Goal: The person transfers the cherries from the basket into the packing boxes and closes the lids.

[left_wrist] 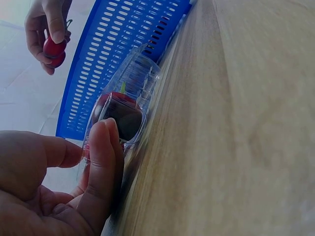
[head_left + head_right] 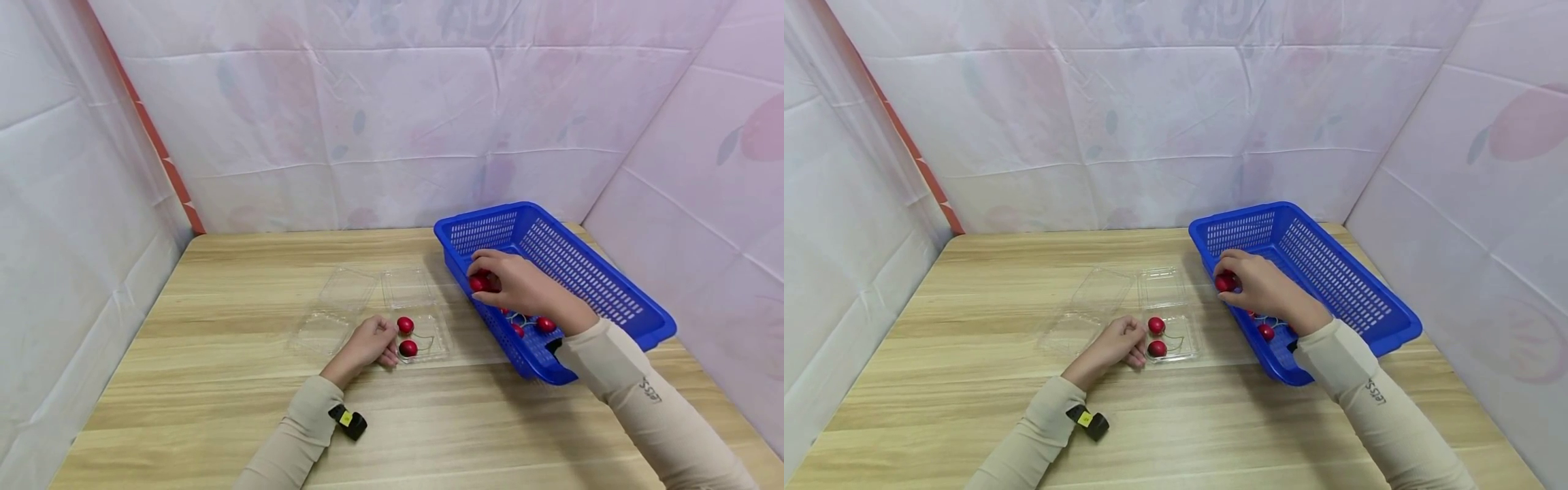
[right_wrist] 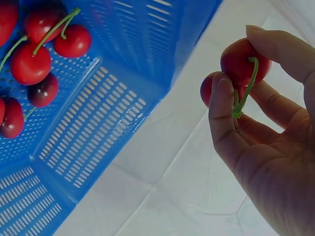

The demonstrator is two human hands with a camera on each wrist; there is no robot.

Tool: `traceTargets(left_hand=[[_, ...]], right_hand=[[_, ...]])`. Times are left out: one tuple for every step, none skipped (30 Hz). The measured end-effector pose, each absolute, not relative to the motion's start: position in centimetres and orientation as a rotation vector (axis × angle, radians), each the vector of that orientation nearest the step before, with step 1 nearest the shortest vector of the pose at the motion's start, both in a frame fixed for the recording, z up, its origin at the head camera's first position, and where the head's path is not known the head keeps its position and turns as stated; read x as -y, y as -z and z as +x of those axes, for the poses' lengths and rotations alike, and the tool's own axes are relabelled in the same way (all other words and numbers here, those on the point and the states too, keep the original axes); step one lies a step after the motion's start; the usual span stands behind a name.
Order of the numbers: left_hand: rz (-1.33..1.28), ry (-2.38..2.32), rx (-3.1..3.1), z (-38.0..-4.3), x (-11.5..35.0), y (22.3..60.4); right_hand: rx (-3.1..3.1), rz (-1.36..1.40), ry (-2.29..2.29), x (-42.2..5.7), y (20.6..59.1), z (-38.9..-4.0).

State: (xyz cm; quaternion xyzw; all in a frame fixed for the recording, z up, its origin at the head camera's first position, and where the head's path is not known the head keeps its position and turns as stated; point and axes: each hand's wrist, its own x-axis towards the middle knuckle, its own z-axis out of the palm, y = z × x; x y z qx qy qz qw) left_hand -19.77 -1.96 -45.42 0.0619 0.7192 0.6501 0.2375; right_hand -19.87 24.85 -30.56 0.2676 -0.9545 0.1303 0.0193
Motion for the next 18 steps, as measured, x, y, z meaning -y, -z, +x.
traceTargets(left_hand=[[0.169, -1.782, -1.971, -19.8, 2.0, 45.4], [0.170, -1.782, -1.973, -19.8, 2.0, 45.4], [0.170, -1.782, -1.973, -19.8, 2.0, 45.4], [0.171, -1.783, -1.973, -19.8, 2.0, 45.4], [0.172, -1.783, -1.974, -19.8, 2.0, 45.4], [0.172, -1.783, -1.973, -19.8, 2.0, 45.4], [0.172, -1.783, -1.973, -19.8, 2.0, 45.4], [0.175, -1.784, -1.972, -19.8, 2.0, 45.4], [0.175, -1.784, -1.971, -19.7, 1.9, 45.4], [0.177, -1.784, -1.971, -19.7, 1.9, 45.4], [0.179, -1.783, -1.972, -19.7, 1.9, 45.4], [0.180, -1.783, -1.971, -19.7, 1.9, 45.4], [0.181, -1.783, -1.971, -19.7, 1.9, 45.4], [0.183, -1.783, -1.972, -19.7, 2.0, 45.4], [0.183, -1.782, -1.972, -19.6, 2.0, 45.4], [0.184, -1.781, -1.973, -19.6, 2.0, 45.4], [0.184, -1.781, -1.972, -19.6, 2.0, 45.4], [0.183, -1.781, -1.972, -19.6, 1.9, 45.4]], right_hand=[[2.961, 0.829, -0.399, -24.8, 30.6, -19.8], [2.957, 0.833, -0.395, -24.7, 30.5, -19.8], [2.952, 0.839, -0.396, -24.6, 30.5, -19.7], [2.946, 0.847, -0.398, -24.5, 30.5, -19.6], [2.940, 0.853, -0.400, -24.4, 30.5, -19.6], [2.934, 0.861, -0.406, -24.3, 30.5, -19.5], [2.926, 0.872, -0.412, -24.2, 30.5, -19.4], [2.920, 0.882, -0.416, -24.2, 30.5, -19.3], [2.915, 0.891, -0.418, -24.1, 30.5, -19.3], [2.910, 0.900, -0.419, -24.0, 30.6, -19.2], [2.905, 0.909, -0.423, -23.9, 30.6, -19.1], [2.902, 0.918, -0.422, -23.8, 30.6, -19.0], [2.900, 0.923, -0.421, -23.7, 30.7, -18.9], [2.898, 0.927, -0.422, -23.6, 30.7, -18.9], [2.896, 0.932, -0.422, -23.5, 30.7, -18.8], [2.894, 0.936, -0.424, -23.4, 30.7, -18.7], [2.893, 0.939, -0.424, -23.3, 30.7, -18.6], [2.892, 0.942, -0.418, -23.2, 30.7, -18.6]])
